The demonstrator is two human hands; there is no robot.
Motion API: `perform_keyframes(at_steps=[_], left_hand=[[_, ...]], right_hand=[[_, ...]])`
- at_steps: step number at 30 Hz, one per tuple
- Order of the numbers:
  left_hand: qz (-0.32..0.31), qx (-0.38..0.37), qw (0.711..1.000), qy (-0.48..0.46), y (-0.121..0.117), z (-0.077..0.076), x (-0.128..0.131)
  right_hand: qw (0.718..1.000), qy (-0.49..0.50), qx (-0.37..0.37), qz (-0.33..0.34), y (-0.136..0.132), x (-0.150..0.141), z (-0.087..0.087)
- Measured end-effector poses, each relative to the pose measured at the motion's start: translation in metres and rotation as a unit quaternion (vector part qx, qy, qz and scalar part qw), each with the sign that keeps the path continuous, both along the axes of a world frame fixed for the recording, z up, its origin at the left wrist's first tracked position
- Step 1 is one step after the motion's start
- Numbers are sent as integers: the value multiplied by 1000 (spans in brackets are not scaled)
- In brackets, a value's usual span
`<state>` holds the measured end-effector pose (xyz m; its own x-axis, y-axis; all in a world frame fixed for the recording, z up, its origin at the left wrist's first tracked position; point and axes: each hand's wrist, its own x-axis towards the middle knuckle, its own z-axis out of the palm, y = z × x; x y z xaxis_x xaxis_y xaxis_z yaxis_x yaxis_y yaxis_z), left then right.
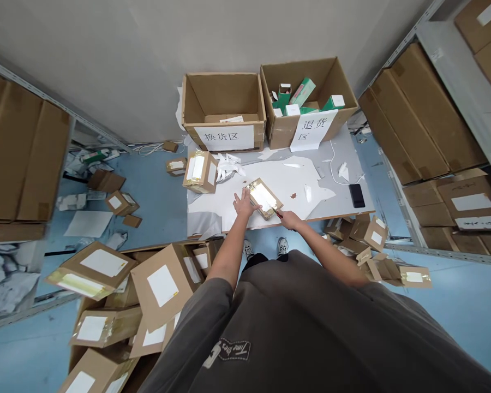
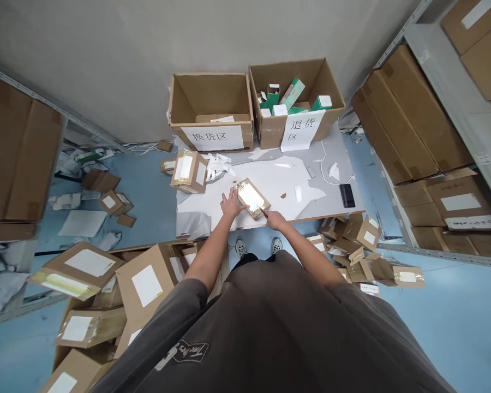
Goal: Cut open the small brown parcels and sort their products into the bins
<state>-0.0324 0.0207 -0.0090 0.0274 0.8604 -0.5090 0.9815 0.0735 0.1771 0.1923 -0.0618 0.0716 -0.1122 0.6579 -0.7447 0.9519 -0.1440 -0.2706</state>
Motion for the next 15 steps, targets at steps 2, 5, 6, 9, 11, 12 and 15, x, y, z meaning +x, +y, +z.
perform_keyframes(at_steps=[2,5,6,9,11,12,15], left_hand=[[-3,-4,1000,2,1,2,1],[3,6,1000,16,-2,8,5],[6,20,1000,22,-5,10,7],[-21,77,997,18,-16,14,17],[-92,100,991,-16,-20,17,25],[-137,104,984,-38,-20,18,29],[-249,75,962,-88,-9,23,39]], right_hand=[[1000,16,-4,-17,-7,9,2],[999,29,3,-46,-21,28,6],[998,33,29,-55,-27,35,7],[983,56,152,-87,-40,56,9],[966,81,216,-118,-44,68,10],[957,92,239,-139,-44,72,10],[929,137,263,-223,-40,79,9]])
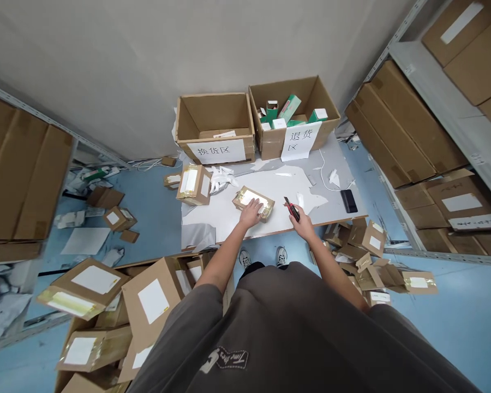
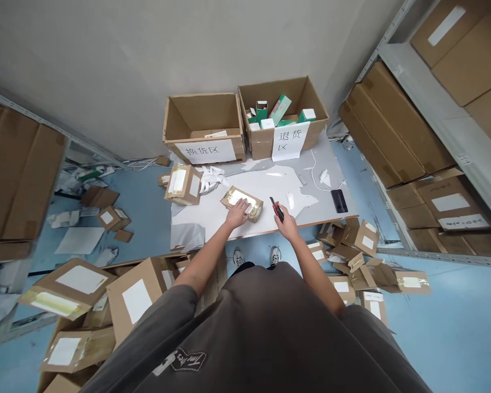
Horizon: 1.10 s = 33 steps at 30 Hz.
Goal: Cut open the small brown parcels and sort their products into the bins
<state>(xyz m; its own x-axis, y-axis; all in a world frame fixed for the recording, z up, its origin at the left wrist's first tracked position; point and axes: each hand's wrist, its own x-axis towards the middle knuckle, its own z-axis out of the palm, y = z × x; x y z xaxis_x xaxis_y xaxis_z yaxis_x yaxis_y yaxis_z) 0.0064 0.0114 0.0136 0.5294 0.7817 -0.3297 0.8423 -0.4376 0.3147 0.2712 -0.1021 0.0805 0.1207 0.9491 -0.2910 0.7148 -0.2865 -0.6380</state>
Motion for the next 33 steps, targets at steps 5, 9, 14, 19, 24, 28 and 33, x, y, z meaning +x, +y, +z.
perform_keyframes(at_steps=[5,9,14,19,24,28,33], left_hand=[[-56,-44,996,54,19,9,15],[-22,-8,994,104,17,6,29],[18,-8,992,126,16,-4,47],[50,-44,987,146,16,-5,53],[60,-49,988,133,18,-4,53],[57,-50,990,123,19,-6,52],[57,-34,992,107,16,-8,49]], right_hand=[[976,186,6,-115,11,3,-7],[931,324,35,-165,11,8,-21],[895,413,48,-159,5,21,-40],[898,420,35,-127,13,28,-58],[924,378,-5,-66,32,23,-81],[957,283,-61,-21,46,15,-95],[984,100,-99,105,66,15,-96]])
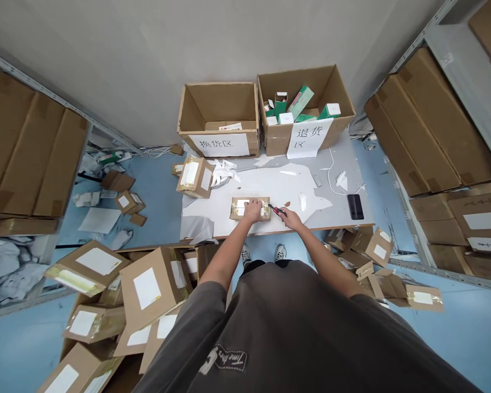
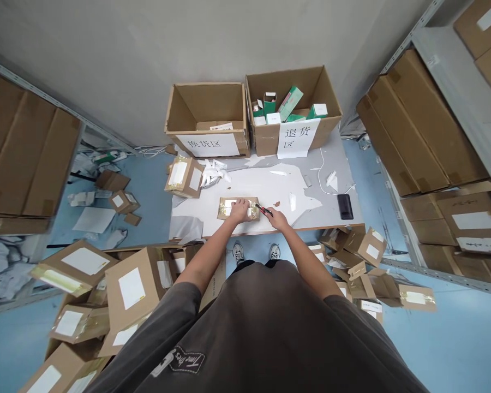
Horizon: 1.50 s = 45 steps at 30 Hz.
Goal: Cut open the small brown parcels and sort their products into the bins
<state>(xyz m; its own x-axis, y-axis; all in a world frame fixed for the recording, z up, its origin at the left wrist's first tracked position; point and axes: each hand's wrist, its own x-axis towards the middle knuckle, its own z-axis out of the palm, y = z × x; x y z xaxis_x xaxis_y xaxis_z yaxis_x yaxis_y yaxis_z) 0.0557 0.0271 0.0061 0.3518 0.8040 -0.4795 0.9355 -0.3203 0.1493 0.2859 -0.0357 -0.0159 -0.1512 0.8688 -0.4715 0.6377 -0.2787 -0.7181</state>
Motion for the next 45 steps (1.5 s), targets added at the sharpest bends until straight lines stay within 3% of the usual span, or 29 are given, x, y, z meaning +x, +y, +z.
perform_keyframes(at_steps=[3,6,11,16,21,32,39,45], left_hand=[[-1,9,1000,-15,-3,1,-3],[-1,14,999,-39,-6,1,-7],[-6,18,998,-66,-13,0,-9],[8,8,998,-68,-16,-1,-9],[2,3,998,-70,-16,-4,-14],[5,-16,998,-65,-13,-5,-20],[27,-14,994,-102,-15,-4,-25],[31,14,990,-138,2,6,-36]], right_hand=[[992,-86,19,86,15,0,4],[983,-129,29,128,28,-1,10],[985,-69,-77,137,40,5,18],[984,5,-150,92,41,8,11],[983,55,-156,82,34,5,1],[968,171,-181,-11,7,3,-17],[969,170,-177,-41,-13,9,-6],[955,215,-109,-173,-32,22,13]])
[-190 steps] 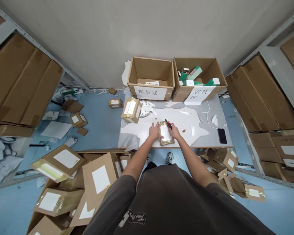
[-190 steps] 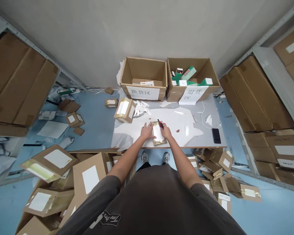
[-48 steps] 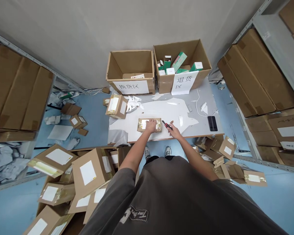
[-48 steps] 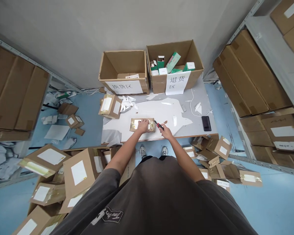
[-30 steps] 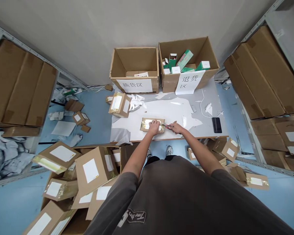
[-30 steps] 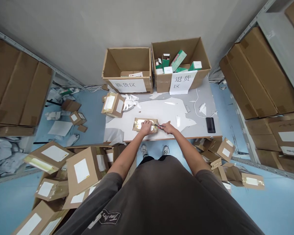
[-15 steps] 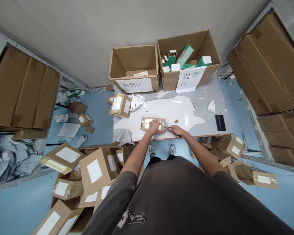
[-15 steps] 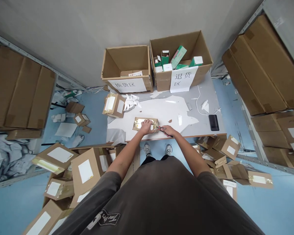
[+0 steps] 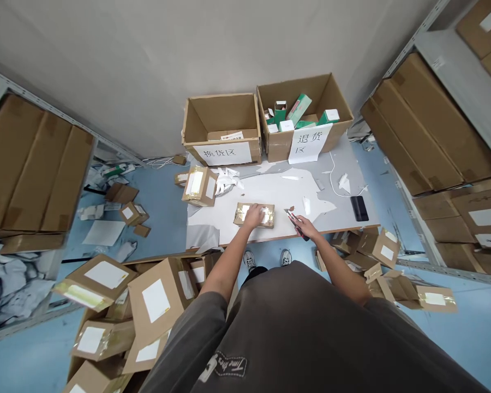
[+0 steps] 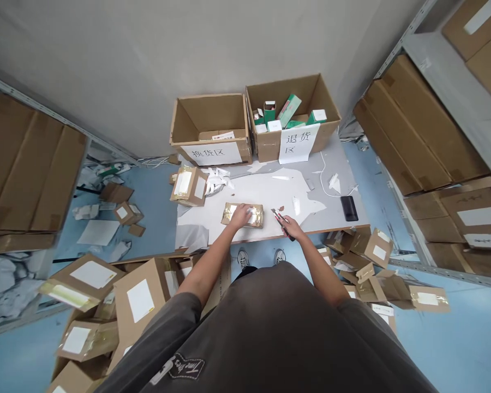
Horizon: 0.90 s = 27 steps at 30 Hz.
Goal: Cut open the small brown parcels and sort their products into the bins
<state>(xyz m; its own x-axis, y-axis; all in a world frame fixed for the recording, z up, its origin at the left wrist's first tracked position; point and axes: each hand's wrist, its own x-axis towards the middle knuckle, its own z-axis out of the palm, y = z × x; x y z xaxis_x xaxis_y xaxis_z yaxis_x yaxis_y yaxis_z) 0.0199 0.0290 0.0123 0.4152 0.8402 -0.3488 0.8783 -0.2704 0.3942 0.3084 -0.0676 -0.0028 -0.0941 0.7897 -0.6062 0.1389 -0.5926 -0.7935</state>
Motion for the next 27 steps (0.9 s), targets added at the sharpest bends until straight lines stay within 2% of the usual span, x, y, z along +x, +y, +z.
perform_keyframes(at_steps=[5,10,13,16,19,22,25,27], left_hand=[[-96,3,992,81,24,4,5],[-115,11,987,113,24,-2,20],[-107,20,989,102,18,-4,22],[-111,25,989,91,13,-6,21],[-116,31,989,88,9,-10,20],[-118,37,989,84,6,-16,19],[-112,45,989,81,1,-22,17],[-107,47,990,76,-2,-25,15]], right_hand=[[992,24,36,-122,0,-22,13],[988,-5,59,-141,-2,-35,7],[992,-64,83,-71,-4,-31,-2],[974,-172,133,59,-2,-29,-7],[924,-291,175,174,5,-33,-8],[867,-379,196,256,15,-39,-5],[817,-436,222,306,20,-40,-4],[794,-459,235,321,20,-37,-5]])
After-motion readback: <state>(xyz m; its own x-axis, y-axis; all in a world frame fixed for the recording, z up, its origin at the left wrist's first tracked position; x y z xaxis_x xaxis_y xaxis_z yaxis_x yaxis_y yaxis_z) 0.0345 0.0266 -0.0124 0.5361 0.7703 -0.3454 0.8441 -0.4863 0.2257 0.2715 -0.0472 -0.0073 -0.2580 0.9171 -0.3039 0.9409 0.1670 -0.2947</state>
